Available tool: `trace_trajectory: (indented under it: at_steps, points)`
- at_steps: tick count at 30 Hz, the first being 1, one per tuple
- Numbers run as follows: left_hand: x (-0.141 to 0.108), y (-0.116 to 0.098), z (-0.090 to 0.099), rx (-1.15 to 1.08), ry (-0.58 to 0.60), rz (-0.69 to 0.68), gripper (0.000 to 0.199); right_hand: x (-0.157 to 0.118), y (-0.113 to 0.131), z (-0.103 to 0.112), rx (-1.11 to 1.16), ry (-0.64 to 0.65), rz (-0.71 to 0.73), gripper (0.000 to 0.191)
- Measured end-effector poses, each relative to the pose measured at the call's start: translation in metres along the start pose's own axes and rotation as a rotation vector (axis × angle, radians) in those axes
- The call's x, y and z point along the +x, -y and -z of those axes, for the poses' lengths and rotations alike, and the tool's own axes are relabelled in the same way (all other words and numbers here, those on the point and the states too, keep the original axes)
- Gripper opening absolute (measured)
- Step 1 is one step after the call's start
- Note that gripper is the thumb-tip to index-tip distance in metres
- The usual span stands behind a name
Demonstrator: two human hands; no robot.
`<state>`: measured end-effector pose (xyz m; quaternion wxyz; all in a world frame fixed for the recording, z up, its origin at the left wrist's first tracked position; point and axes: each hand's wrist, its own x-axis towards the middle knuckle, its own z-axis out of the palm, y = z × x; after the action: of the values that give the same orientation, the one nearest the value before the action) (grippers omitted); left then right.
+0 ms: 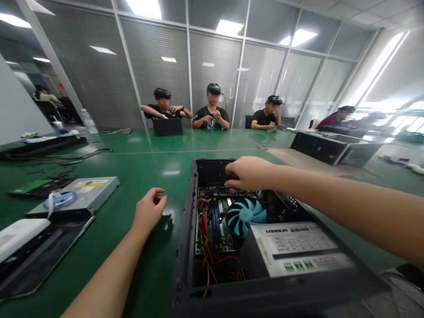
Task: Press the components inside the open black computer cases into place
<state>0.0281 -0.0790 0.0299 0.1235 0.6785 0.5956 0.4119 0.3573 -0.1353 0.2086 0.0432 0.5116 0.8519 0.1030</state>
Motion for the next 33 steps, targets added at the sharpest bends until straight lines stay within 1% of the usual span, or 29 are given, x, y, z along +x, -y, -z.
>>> trace_trajectory:
  at_steps: [2,3,5,7,10,12,15,17,19,21,22,24,26,28,29,31,32,33]
  points:
    - [0.003,0.006,-0.007,0.005,0.033,-0.008,0.031,0.035,-0.012,-0.030,-0.056,0.153,0.046,0.053]
    - [0.004,0.008,-0.010,0.004,0.042,-0.009,0.031,0.049,-0.014,-0.043,-0.064,0.215,0.069,0.061]
    - [0.005,0.011,-0.013,0.001,0.055,-0.012,0.031,0.065,-0.012,-0.064,-0.058,0.314,0.102,0.069]
    - [0.005,0.012,-0.015,-0.007,0.077,-0.019,0.032,0.071,-0.004,-0.075,-0.055,0.379,0.139,0.063]
    - [0.003,0.011,-0.017,-0.037,0.114,-0.018,0.033,0.069,0.006,-0.077,-0.101,0.419,0.203,0.037]
    - [0.002,0.008,-0.019,-0.061,0.132,-0.012,0.032,0.066,0.007,-0.070,-0.152,0.395,0.215,0.025]
    - [0.000,0.001,-0.021,-0.094,0.157,0.005,0.031,0.064,-0.001,-0.052,-0.188,0.308,0.193,0.024]
    - [0.000,-0.004,-0.020,-0.112,0.172,0.013,0.031,0.066,-0.010,-0.040,-0.155,0.253,0.130,0.023]
    - [-0.001,-0.006,-0.019,-0.125,0.182,0.012,0.032,0.072,-0.016,-0.033,-0.091,0.223,0.026,0.017]
    - [-0.001,-0.004,-0.020,-0.137,0.190,0.012,0.033,0.079,-0.016,-0.034,-0.002,0.186,-0.070,0.014]
    - [-0.001,-0.001,-0.021,-0.144,0.198,0.015,0.033,0.082,-0.014,-0.037,0.050,0.148,-0.105,0.016]
    - [0.000,0.005,-0.024,-0.156,0.211,0.025,0.035,0.086,-0.006,-0.044,0.144,0.054,-0.139,0.027]
    - [0.003,0.007,-0.024,-0.173,0.210,0.035,0.036,0.087,0.002,-0.048,0.191,-0.023,-0.142,0.035]
    - [0.006,-0.002,-0.015,-0.190,0.165,0.034,0.037,0.082,0.006,-0.044,0.194,-0.066,-0.137,0.038]
    - [0.006,-0.012,-0.005,-0.200,0.123,0.019,0.036,0.078,0.004,-0.039,0.195,-0.090,-0.136,0.038]
    - [-0.002,-0.043,0.025,-0.227,-0.001,-0.048,0.034,0.065,-0.008,-0.025,0.193,-0.136,-0.138,0.034]
    - [-0.013,-0.064,0.043,-0.246,-0.073,-0.107,0.033,0.055,-0.019,-0.018,0.192,-0.167,-0.142,0.034]
    - [-0.029,-0.088,0.060,-0.268,-0.158,-0.156,0.032,0.044,-0.031,-0.013,0.193,-0.218,-0.155,0.036]
